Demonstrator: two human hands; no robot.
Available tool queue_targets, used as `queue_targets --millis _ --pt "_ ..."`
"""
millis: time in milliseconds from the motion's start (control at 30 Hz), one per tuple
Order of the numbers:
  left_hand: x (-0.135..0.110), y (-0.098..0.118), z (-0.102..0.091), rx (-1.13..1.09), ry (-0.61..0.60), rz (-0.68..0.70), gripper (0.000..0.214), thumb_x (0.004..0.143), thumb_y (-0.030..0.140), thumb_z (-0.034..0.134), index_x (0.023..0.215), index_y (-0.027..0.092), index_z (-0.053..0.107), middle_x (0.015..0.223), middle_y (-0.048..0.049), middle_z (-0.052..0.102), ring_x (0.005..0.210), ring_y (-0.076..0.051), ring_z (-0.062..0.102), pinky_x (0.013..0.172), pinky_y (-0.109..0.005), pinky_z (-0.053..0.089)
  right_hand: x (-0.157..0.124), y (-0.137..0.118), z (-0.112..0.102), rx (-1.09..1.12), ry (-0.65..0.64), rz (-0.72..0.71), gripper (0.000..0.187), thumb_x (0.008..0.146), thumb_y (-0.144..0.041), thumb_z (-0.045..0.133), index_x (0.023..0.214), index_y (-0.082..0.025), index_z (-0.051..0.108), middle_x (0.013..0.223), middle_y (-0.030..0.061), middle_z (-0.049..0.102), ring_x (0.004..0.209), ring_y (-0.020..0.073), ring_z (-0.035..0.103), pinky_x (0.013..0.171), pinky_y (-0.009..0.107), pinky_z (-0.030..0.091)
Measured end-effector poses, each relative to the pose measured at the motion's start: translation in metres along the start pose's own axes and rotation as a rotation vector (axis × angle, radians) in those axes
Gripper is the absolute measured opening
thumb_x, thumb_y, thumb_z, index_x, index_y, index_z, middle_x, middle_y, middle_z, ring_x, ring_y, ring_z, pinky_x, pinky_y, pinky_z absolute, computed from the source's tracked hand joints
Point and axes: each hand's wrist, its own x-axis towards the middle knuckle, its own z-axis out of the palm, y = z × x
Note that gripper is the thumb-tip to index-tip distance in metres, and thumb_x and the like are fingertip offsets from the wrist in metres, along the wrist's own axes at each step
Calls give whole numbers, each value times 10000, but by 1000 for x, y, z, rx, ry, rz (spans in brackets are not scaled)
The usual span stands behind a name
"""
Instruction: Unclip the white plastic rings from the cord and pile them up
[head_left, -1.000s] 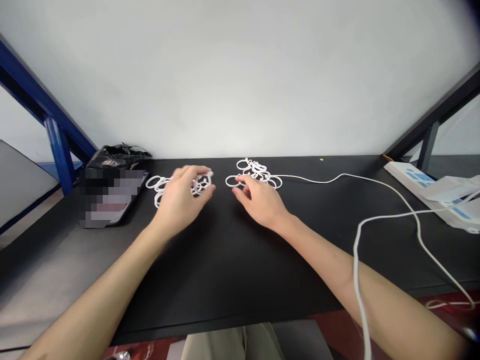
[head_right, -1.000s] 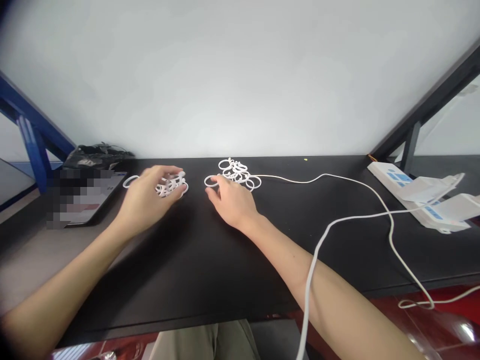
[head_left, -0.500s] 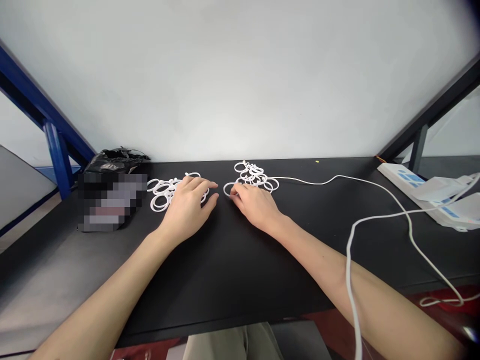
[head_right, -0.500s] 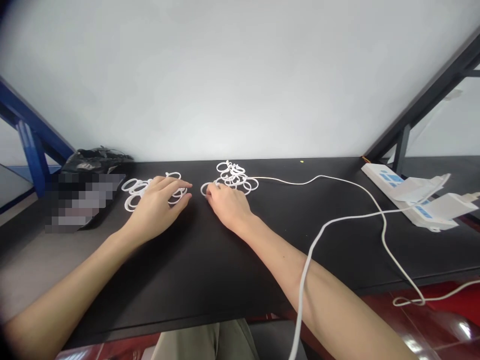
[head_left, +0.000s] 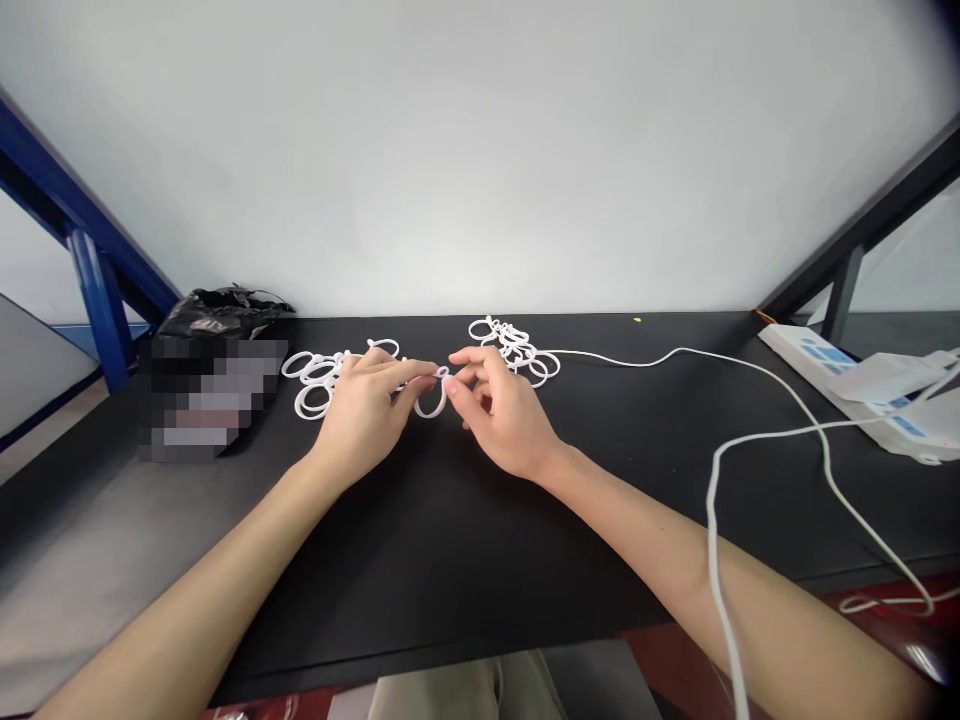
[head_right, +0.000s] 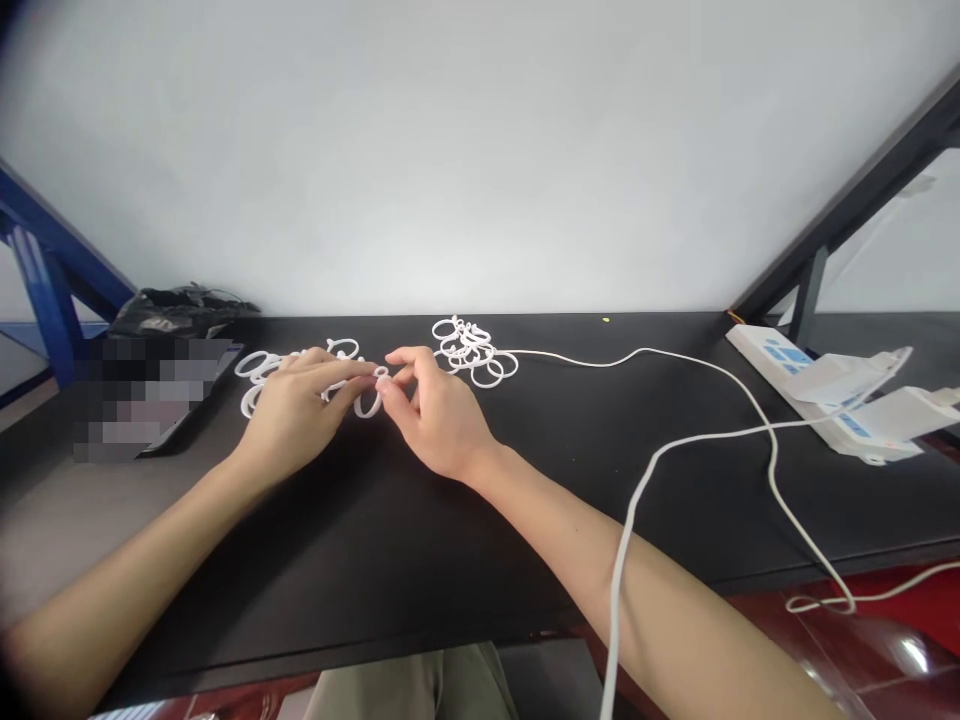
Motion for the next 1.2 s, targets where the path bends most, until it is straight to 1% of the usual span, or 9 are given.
queue_targets --millis 100,200,267,333,500,700,767,1033,1200 --pt "-1 2 1 -21 -14 34 265 957 353 484 975 277 737 814 -17 702 773 -193 584 822 -372 418 1 1 -2 72 -25 52 217 979 -411 475 1056 -224 554 895 -13 677 561 83 621 551 232 497" --pt "-1 9 -3 -84 -52 18 257 948 322 477 1067 262 697 901 -18 729 856 -202 608 873 -385 430 2 3 -2 116 -23 80 219 967 -426 505 939 -220 576 877 -25 668 544 71 619 550 219 495" --pt "-1 14 -8 -175 -85 -9 284 941 289 450 1134 241 652 1008 -24 739 949 -212 620 913 -394 437 2 4 0 120 -7 85 205 958 -413 529 921 -219 582 861 -32 667 537 68 615 558 219 494" --pt "-1 18 -13 -267 -114 -31 283 936 299 447 1138 227 632 1081 -31 731 1006 -218 629 939 -394 443 2 5 1 118 5 87 185 956 -395 536 923 -221 591 853 -35 669 532 67 611 561 221 495" --pt "0 21 -17 -432 -182 -86 245 919 407 531 1056 239 645 1015 -27 741 951 -214 676 847 -328 501 2 4 0 137 26 124 177 937 -392 565 918 -223 613 867 -25 695 542 78 628 573 231 508" --pt "4 19 -15 -645 -269 -291 245 879 444 609 942 214 665 899 -23 743 805 -185 689 777 -306 527 4 9 1 298 29 252 268 857 -455 674 856 -191 628 841 -1 708 540 94 648 570 237 524" --pt "4 18 -15 -662 -280 -319 239 870 434 621 933 208 669 888 -24 741 789 -180 688 779 -308 533 4 10 1 337 11 273 272 845 -451 690 870 -185 639 834 2 707 536 92 644 565 235 527" --pt "2 15 -12 -700 -271 -359 231 847 417 649 939 205 639 905 -30 744 826 -193 708 807 -330 554 3 13 0 422 -69 292 245 871 -384 669 1016 -187 662 932 22 713 579 76 648 606 240 578" --pt "2 14 -10 -736 -327 -393 220 843 401 651 949 208 650 970 -42 762 905 -214 722 855 -343 556 6 16 3 383 -73 298 193 867 -361 665 954 -190 646 865 -1 678 588 79 641 564 219 568"
